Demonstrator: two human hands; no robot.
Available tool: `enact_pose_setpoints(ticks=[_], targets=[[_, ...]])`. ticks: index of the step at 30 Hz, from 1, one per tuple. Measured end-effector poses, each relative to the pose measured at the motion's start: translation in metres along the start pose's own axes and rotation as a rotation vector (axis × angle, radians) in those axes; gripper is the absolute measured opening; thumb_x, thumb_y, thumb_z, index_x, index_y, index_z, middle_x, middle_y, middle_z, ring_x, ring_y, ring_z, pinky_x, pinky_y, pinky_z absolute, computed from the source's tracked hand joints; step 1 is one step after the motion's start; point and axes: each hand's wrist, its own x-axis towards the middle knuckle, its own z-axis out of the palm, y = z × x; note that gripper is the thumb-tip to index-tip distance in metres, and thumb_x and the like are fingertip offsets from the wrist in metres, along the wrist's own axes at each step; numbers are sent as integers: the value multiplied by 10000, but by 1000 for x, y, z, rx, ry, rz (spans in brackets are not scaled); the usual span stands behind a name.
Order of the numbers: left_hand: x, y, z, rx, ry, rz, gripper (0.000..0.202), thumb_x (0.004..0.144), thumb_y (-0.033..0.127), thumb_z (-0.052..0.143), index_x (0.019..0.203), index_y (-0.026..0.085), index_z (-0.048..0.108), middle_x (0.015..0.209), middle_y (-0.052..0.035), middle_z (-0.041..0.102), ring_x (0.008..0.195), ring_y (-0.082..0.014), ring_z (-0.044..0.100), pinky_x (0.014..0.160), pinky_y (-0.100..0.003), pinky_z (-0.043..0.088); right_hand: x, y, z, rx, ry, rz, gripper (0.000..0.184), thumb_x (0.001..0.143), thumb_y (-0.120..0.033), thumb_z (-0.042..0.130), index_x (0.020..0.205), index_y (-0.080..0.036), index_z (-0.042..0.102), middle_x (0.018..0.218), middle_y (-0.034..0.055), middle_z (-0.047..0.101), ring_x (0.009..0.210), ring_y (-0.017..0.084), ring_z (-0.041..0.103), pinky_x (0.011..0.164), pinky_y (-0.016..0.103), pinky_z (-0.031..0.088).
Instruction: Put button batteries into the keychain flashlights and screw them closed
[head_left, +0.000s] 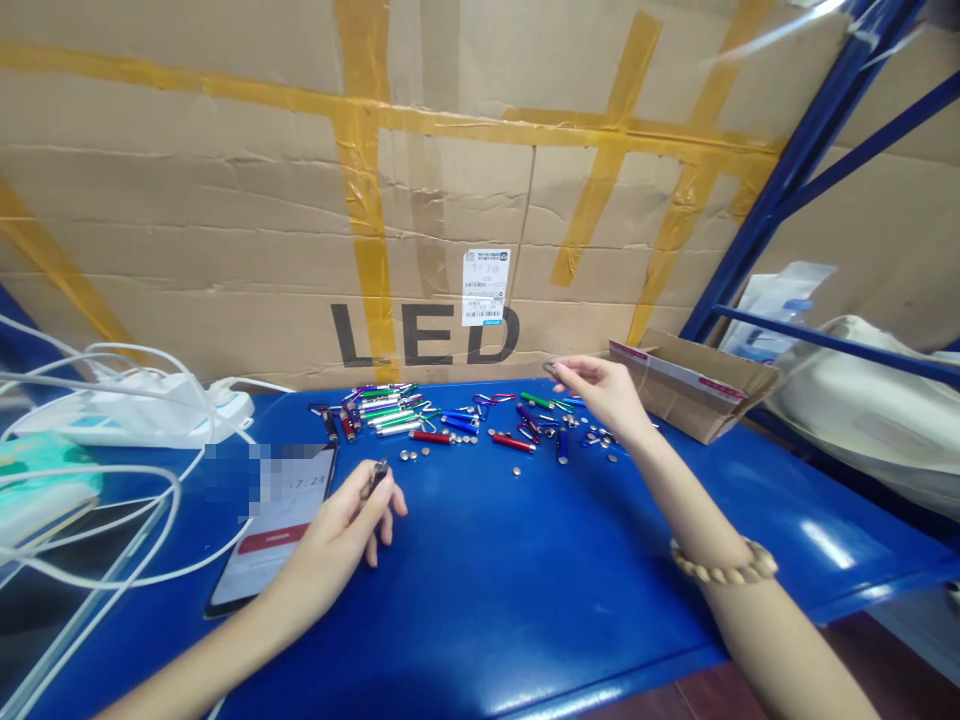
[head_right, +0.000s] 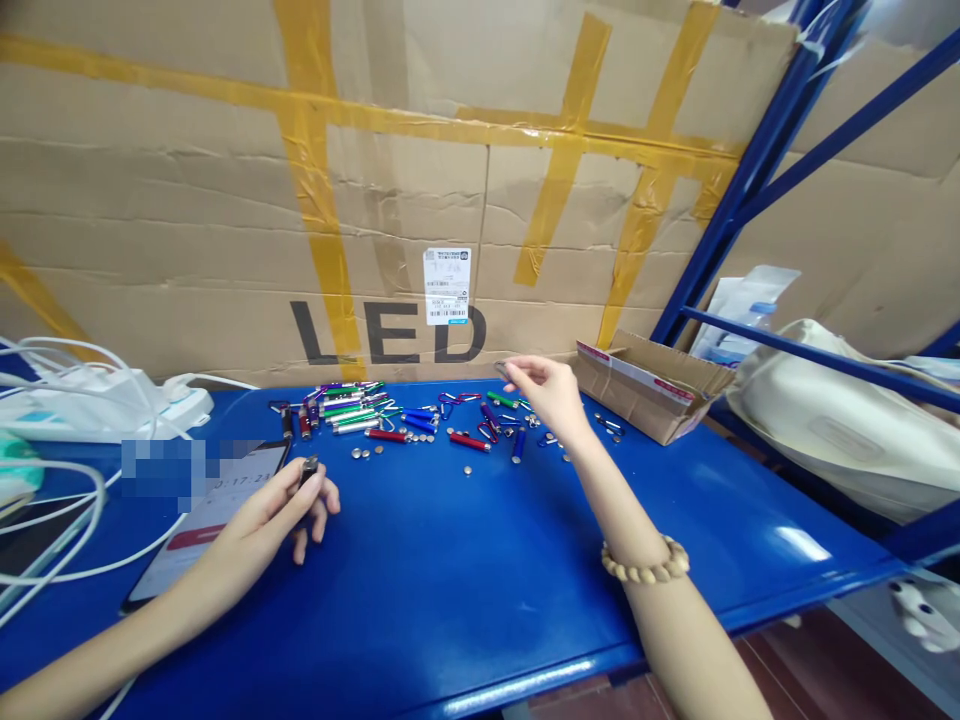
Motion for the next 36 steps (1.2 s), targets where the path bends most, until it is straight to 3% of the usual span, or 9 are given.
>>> enact_pose_setpoints(ticks=[4, 7, 10, 12, 16, 19, 25, 31, 36], targets=[[-4, 2, 3, 1, -35, -33, 330, 892, 505, 328, 811, 198, 419, 590, 49, 444, 493, -106, 459, 415, -197, 410, -37, -35, 44, 102, -247, -45, 275, 718, -382, 645, 820, -132, 695, 761, 70, 705, 560, 128, 645, 544, 232, 516], [-8, 6, 6, -7, -85, -17, 284, 860, 473, 432, 775, 213, 357, 646, 49, 466, 485, -91, 445, 394, -182, 381, -70, -54, 74, 195, -570, -42, 224, 722, -333, 663, 803, -130, 711, 634, 40, 677, 424, 84, 569, 463, 199, 467], [-10, 8, 7, 15, -160, 25, 286, 868, 432, 428, 723, 216, 312, 644, 55, 472, 451, -73, 427, 394, -178, 354, -94, -65, 87, 296, -682, -17, 255, 742, -347, 649, 855, -128, 713, 578, 29, 656, 487, 105, 608, 502, 194, 476], [-10, 8, 7, 67, -175, 77, 282, 885, 399, 398, 696, 215, 299, 603, 61, 471, 428, -70, 423, 412, -187, 347, -101, -68, 88, 361, -725, 5, 275, 774, -356, 616, 907, -133, 708, 665, 55, 686, 609, 133, 655, 578, 209, 502], [-10, 6, 5, 251, -68, 226, 269, 888, 325, 387, 660, 213, 299, 577, 53, 484, 474, -90, 453, 491, -214, 365, -101, -66, 87, 376, -788, 86, 326, 801, -367, 579, 991, -122, 681, 747, 81, 696, 617, 135, 657, 576, 217, 511], [-10, 5, 3, 319, 4, 254, 264, 878, 308, 413, 653, 214, 311, 575, 56, 476, 496, -97, 459, 509, -212, 367, -99, -62, 89, 316, -801, 64, 328, 795, -384, 582, 932, -108, 695, 710, 77, 686, 557, 119, 634, 533, 201, 499], [-12, 6, 2, 382, -62, 260, 215, 918, 295, 345, 734, 210, 415, 629, 48, 508, 494, -93, 483, 515, -206, 373, -99, -60, 90, 332, -722, 24, 338, 757, -393, 627, 910, -103, 710, 670, 72, 690, 557, 123, 637, 560, 202, 507], [-10, 5, 2, 329, -16, 308, 213, 885, 264, 387, 693, 223, 305, 666, 34, 565, 482, -93, 519, 514, -200, 401, -96, -59, 90, 390, -591, 69, 260, 704, -352, 678, 828, -127, 722, 702, 51, 705, 573, 128, 643, 580, 223, 524], [-7, 3, -2, 387, 32, 339, 175, 883, 260, 377, 711, 223, 375, 533, 60, 489, 436, -105, 492, 478, -198, 392, -96, -60, 91, 415, -699, 168, 314, 651, -414, 710, 783, -130, 713, 657, 47, 697, 561, 127, 641, 546, 220, 513]])
